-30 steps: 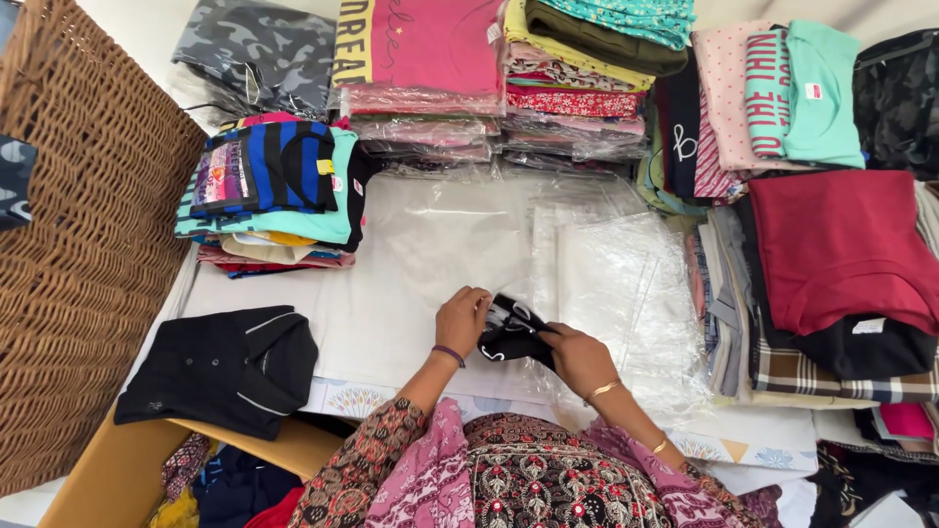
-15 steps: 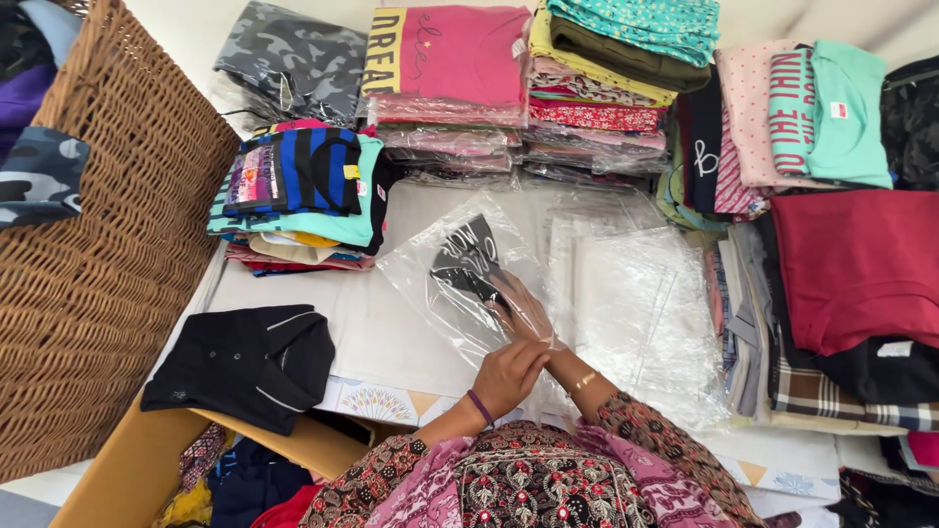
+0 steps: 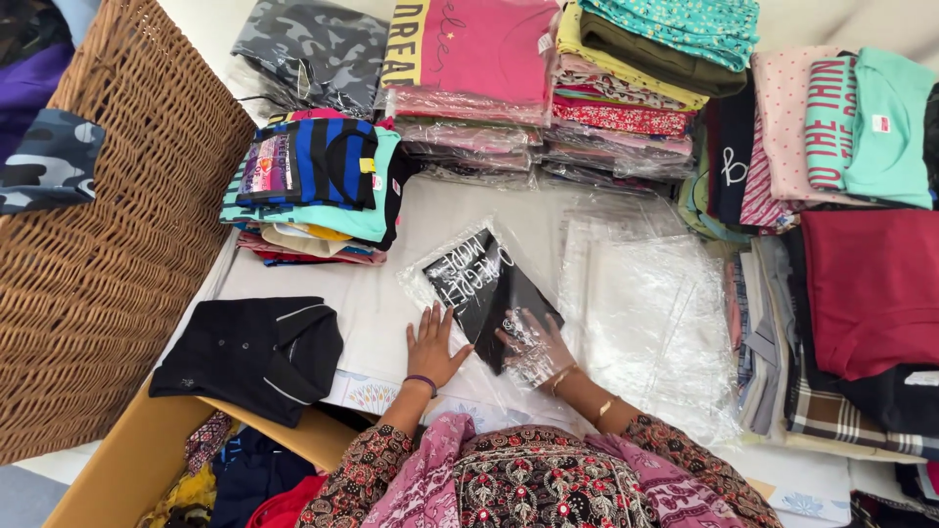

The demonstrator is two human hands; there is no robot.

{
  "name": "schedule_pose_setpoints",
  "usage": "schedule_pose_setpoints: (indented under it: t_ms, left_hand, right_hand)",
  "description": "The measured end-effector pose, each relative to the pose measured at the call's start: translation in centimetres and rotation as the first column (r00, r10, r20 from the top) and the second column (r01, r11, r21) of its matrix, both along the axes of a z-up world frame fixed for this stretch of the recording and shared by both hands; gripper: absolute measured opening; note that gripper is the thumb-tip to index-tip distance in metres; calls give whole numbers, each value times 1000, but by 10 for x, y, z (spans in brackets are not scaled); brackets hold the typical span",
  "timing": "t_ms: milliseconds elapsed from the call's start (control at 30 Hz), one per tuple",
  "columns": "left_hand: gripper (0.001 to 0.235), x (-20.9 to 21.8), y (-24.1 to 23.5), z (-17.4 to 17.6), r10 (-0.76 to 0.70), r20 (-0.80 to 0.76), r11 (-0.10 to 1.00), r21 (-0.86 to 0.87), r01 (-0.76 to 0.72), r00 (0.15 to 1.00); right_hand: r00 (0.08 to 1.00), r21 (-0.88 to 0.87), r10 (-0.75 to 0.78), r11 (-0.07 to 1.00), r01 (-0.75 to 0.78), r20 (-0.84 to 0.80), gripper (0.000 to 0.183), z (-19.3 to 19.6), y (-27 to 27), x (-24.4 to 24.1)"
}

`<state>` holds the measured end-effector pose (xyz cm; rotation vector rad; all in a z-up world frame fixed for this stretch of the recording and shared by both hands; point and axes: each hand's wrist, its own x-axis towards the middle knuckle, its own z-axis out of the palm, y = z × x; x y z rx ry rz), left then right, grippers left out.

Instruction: The person folds various t-shirts and places them into clear plastic bags. They handle multiple shirts of different colors and designs, folding each one before inserting it into a bag and stacking the packaged items on a table.

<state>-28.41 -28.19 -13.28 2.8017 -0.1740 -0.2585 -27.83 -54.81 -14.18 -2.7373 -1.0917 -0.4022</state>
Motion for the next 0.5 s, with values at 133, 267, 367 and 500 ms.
schedule_pose_setpoints:
  t_ms: [133,267,367,500]
  left_hand:
    - [95,-1,3,7,4,-35,1000,-17,-5,999]
    - [102,-3,0,46,-302,-53,950,71,305,952]
    - [110,-18,-1,76,-509,-280,832,84,549,814]
    - [90,-40,8,28,-535,-104,832,110,544,838]
  right_hand:
    - [837,-529,-316,848,38,-446,60,56,17,13]
    - [974,-224,-117,972,72,-195,62,26,9,13]
    - [872,-203,-71,979,-33,-485,55,58,-23,-13]
    - [944,282,157,957,-72,-291,33,51,-110,-49]
